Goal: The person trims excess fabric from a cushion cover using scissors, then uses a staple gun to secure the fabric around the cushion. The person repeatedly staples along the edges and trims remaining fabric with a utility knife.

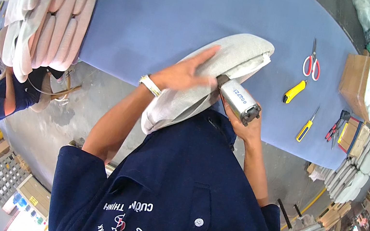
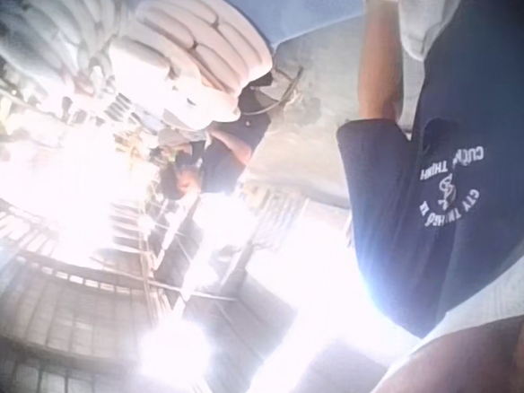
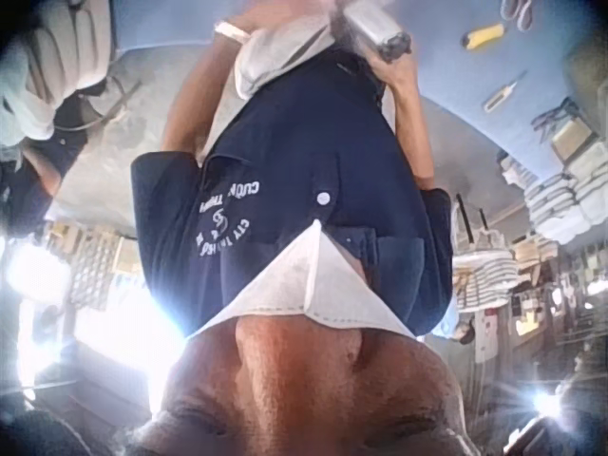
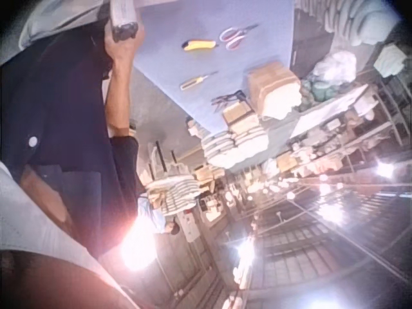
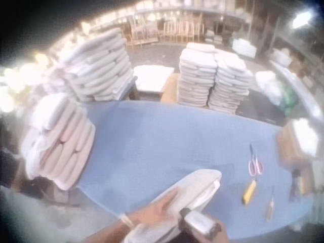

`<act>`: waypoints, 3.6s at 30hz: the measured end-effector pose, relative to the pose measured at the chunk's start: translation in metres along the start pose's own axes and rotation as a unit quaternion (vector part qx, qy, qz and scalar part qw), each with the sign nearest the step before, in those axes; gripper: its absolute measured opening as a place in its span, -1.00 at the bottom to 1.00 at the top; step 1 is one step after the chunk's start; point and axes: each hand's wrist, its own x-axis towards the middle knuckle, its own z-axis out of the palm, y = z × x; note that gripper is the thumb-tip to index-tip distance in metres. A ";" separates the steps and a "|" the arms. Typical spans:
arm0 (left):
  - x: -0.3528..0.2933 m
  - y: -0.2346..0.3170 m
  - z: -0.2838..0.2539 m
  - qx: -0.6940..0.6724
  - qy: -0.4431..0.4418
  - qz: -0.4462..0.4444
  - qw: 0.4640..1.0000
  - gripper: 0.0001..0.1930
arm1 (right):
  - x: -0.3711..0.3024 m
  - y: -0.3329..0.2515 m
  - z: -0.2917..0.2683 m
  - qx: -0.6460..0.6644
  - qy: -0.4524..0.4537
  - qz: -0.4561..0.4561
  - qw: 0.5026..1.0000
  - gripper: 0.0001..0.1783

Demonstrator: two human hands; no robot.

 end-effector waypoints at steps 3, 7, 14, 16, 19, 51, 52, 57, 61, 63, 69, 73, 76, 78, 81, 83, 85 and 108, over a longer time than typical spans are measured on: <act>0.004 -0.026 -0.009 0.013 -0.002 -0.046 0.999 -0.28 | -0.002 0.004 0.002 -0.002 0.001 0.006 1.000 -0.64; 0.003 -0.037 0.009 0.090 -0.004 -0.039 0.995 -0.25 | -0.003 0.009 -0.001 -0.033 -0.003 -0.015 0.999 -0.67; -0.034 0.011 0.042 0.255 0.053 -0.001 0.966 -0.15 | -0.005 0.009 -0.001 -0.035 0.004 -0.022 0.999 -0.69; -0.034 0.021 0.048 0.296 0.088 -0.019 0.951 -0.09 | -0.006 0.017 0.002 -0.035 0.010 -0.027 0.999 -0.67; -0.035 0.021 0.051 0.308 0.111 -0.031 0.944 -0.10 | -0.009 0.008 0.003 -0.035 0.014 -0.033 0.999 -0.65; -0.032 0.022 0.060 0.320 0.167 -0.023 0.932 -0.06 | -0.008 -0.023 -0.002 -0.059 -0.078 0.030 0.995 -0.71; -0.032 0.020 0.060 0.322 0.170 -0.021 0.931 -0.06 | -0.007 -0.023 -0.001 -0.050 -0.081 0.052 0.994 -0.67; -0.033 0.022 0.059 0.334 0.168 -0.019 0.927 -0.10 | -0.015 -0.020 0.008 -0.053 -0.043 0.031 0.997 -0.67; -0.035 0.022 0.057 0.317 0.169 -0.014 0.933 -0.06 | -0.023 -0.019 0.009 -0.058 -0.029 0.012 0.998 -0.67; -0.033 0.022 0.056 0.315 0.166 -0.015 0.934 -0.05 | -0.022 -0.023 0.009 -0.055 -0.032 0.008 0.998 -0.68; -0.032 0.022 0.053 0.304 0.159 -0.026 0.939 -0.07 | -0.014 -0.033 0.004 -0.103 -0.054 -0.003 0.993 -0.80; -0.034 0.011 0.068 0.283 0.207 -0.006 0.936 -0.16 | -0.016 -0.037 0.004 -0.131 -0.089 0.041 0.987 -0.68; -0.030 0.013 0.067 0.279 0.195 -0.010 0.940 -0.25 | -0.024 -0.028 0.011 -0.146 -0.055 -0.017 0.988 -0.68; -0.021 0.010 0.059 0.326 0.172 0.000 0.930 -0.23 | -0.045 0.030 0.007 -0.119 -0.022 0.072 0.990 -0.57; -0.025 0.019 0.043 0.305 0.183 -0.030 0.934 -0.16 | -0.019 0.037 0.022 -0.055 0.002 0.126 0.990 -0.45; -0.031 0.020 0.038 0.283 0.196 -0.035 0.938 -0.13 | -0.005 0.014 0.018 -0.019 -0.012 0.147 0.989 -0.41; -0.035 0.028 0.031 0.281 0.160 -0.016 0.946 -0.05 | 0.017 0.000 0.017 0.009 -0.029 0.173 0.985 -0.39; -0.047 -0.015 0.058 0.129 0.059 -0.010 0.990 -0.15 | -0.002 0.021 -0.006 0.024 -0.043 0.092 0.995 -0.67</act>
